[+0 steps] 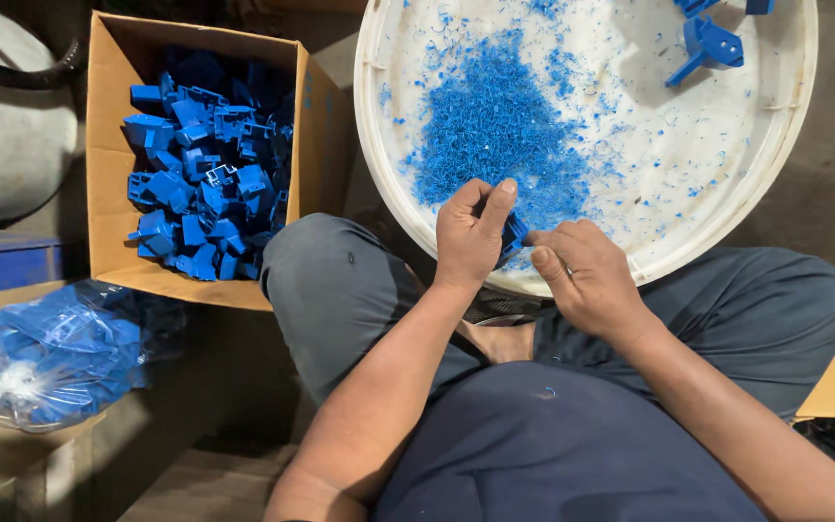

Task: The person uses a small tool to scrape and clean blue plastic parts over a white lid, placing the finished pieces into a box.

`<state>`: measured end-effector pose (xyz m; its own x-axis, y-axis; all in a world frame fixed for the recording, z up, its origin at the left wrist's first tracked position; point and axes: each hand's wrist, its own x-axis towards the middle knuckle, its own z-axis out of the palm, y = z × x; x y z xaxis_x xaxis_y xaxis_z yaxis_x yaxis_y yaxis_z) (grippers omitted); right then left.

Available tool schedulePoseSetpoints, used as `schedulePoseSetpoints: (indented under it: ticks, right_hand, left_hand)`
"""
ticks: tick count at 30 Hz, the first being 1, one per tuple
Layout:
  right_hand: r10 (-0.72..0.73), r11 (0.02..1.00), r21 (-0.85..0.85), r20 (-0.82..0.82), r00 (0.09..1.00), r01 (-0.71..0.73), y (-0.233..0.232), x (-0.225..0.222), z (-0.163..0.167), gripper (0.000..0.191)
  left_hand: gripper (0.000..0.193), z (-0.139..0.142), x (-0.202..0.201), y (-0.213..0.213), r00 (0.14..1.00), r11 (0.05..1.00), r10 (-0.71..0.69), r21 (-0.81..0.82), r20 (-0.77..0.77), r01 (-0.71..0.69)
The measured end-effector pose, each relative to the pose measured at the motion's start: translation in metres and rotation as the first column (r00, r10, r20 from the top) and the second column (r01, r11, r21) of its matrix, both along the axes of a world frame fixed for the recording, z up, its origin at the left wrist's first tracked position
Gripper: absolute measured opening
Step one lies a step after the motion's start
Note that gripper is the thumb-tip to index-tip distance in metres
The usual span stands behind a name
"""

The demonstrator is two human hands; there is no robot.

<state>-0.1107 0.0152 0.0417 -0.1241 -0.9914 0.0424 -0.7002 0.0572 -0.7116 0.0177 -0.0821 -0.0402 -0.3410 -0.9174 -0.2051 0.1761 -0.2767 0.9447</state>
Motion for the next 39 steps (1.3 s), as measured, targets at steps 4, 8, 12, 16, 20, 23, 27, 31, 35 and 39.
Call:
schedulePoseSetpoints:
  ticks: [4,8,12,16,20,23,27,31,35,39]
  right_hand:
    - [0.000,0.998,-0.061,-0.016,1.000,-0.001,-0.001,0.001,-0.001,0.025]
    - [-0.005,1.000,-0.030,-0.040,0.999,0.004,-0.001,0.000,-0.001,0.023]
    - [-0.017,0.999,-0.028,-0.034,0.999,0.016,0.000,0.001,-0.001,0.022]
    - [-0.018,0.999,-0.051,-0.077,0.997,0.014,0.000,0.001,-0.002,0.021]
    - [-0.004,0.998,-0.063,-0.016,1.000,0.003,0.000,0.000,-0.002,0.021]
    - [-0.014,1.000,-0.022,-0.024,1.000,0.014,0.000,0.000,-0.001,0.021]
    - [-0.005,0.998,-0.065,-0.075,0.997,0.000,-0.001,0.000,0.000,0.020]
    - [0.014,0.997,-0.078,-0.131,0.991,-0.025,-0.002,0.000,0.003,0.019]
    - [0.007,0.995,-0.099,-0.214,0.977,-0.029,-0.001,0.000,0.003,0.021]
    - [-0.019,0.987,-0.160,-0.241,0.970,-0.021,0.001,0.002,-0.003,0.024]
  left_hand:
    - [0.039,0.002,0.001,-0.001,1.000,1.000,-0.010,-0.018,0.014,0.011]
    - [0.040,0.003,0.001,-0.001,1.000,1.000,-0.023,0.000,0.014,0.023]
    - [0.040,0.004,0.001,0.000,0.998,0.999,-0.030,-0.019,0.054,0.032]
    - [0.040,0.005,0.001,0.000,0.995,0.999,-0.032,-0.018,0.093,0.034]
    - [0.040,0.006,0.002,-0.001,0.999,0.999,-0.035,0.000,0.040,0.035]
    - [0.041,0.008,0.002,-0.001,0.994,0.999,-0.035,-0.007,0.105,0.036]
    - [0.040,0.009,0.002,-0.001,0.995,0.999,-0.037,-0.012,0.092,0.038]
    - [0.041,0.010,0.002,-0.001,0.992,0.999,-0.041,-0.026,0.117,0.044]
    - [0.044,0.011,0.002,-0.001,0.988,0.997,-0.066,-0.041,0.143,0.072]
    - [0.045,0.011,0.002,0.001,0.984,0.994,-0.076,-0.069,0.162,0.088]
